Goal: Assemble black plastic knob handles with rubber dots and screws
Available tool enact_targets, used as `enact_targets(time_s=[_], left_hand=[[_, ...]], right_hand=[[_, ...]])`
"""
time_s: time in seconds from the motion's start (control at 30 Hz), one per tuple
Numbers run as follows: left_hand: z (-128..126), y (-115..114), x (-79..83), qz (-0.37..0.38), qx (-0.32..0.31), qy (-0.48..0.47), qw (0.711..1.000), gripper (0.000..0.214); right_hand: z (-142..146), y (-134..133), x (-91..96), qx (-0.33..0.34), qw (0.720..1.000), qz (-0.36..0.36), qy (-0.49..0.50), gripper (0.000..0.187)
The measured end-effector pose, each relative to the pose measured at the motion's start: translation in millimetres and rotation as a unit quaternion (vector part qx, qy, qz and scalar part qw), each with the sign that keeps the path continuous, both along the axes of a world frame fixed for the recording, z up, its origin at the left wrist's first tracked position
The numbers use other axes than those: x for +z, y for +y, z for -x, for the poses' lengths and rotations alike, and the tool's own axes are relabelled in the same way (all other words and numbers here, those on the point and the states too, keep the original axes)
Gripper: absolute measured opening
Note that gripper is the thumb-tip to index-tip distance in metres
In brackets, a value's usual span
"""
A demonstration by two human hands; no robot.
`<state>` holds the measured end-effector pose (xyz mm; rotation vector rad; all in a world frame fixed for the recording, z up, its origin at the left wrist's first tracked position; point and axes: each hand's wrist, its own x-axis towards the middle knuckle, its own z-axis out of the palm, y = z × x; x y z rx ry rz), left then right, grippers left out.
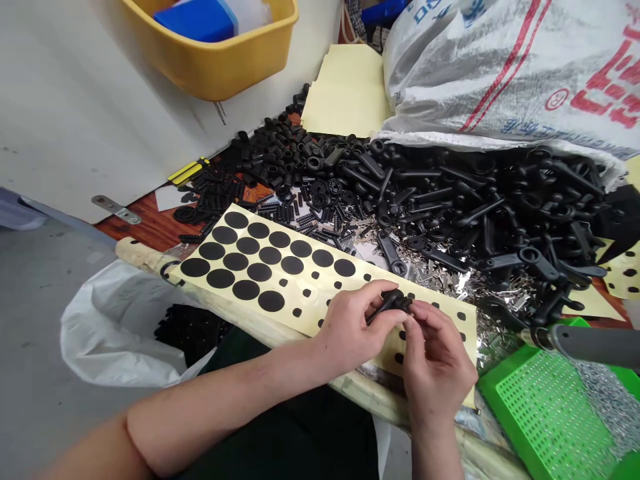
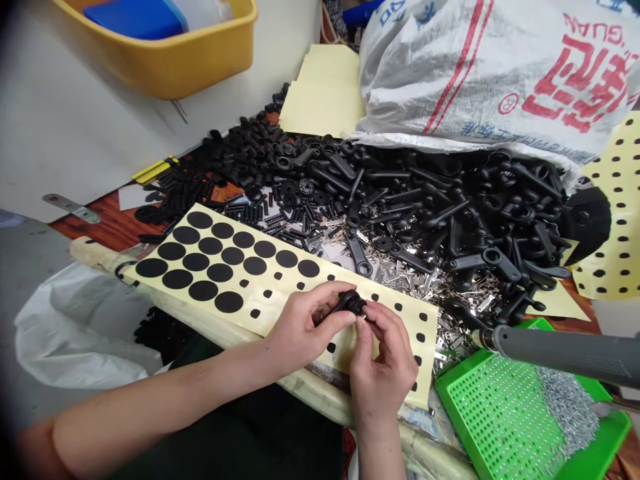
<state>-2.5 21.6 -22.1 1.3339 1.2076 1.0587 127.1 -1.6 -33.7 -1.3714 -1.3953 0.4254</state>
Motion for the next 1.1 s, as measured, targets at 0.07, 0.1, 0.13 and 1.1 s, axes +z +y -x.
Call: enact_targets(time_s=[0.07, 0.1, 0.13, 1.1], left_hand=[[1, -1, 1.7, -0.018, 0.007, 0.012, 1.000, 0.028], [2, -2, 3.2, -0.029, 0.007, 0.023, 0.999, 0.028], [2, -3, 4.9, -0.041, 0.006, 0.033, 0.999, 0.028], [-7, -17, 25.1, -0.230, -0.039, 0.081, 0.969, 0.033]], right_hand=[[-3, -1, 2.9, 0.024, 0.995, 0.041, 0.085, 0.020], [-4, -1, 4.1, 0.034, 0.990, 0.062, 0.125, 0.021], [-7, -1, 5.0, 0.041, 0.983, 0.082, 0.161, 0.022], [-19, -1, 13.1, 0.079, 0.976, 0.103, 0.176, 0.015]])
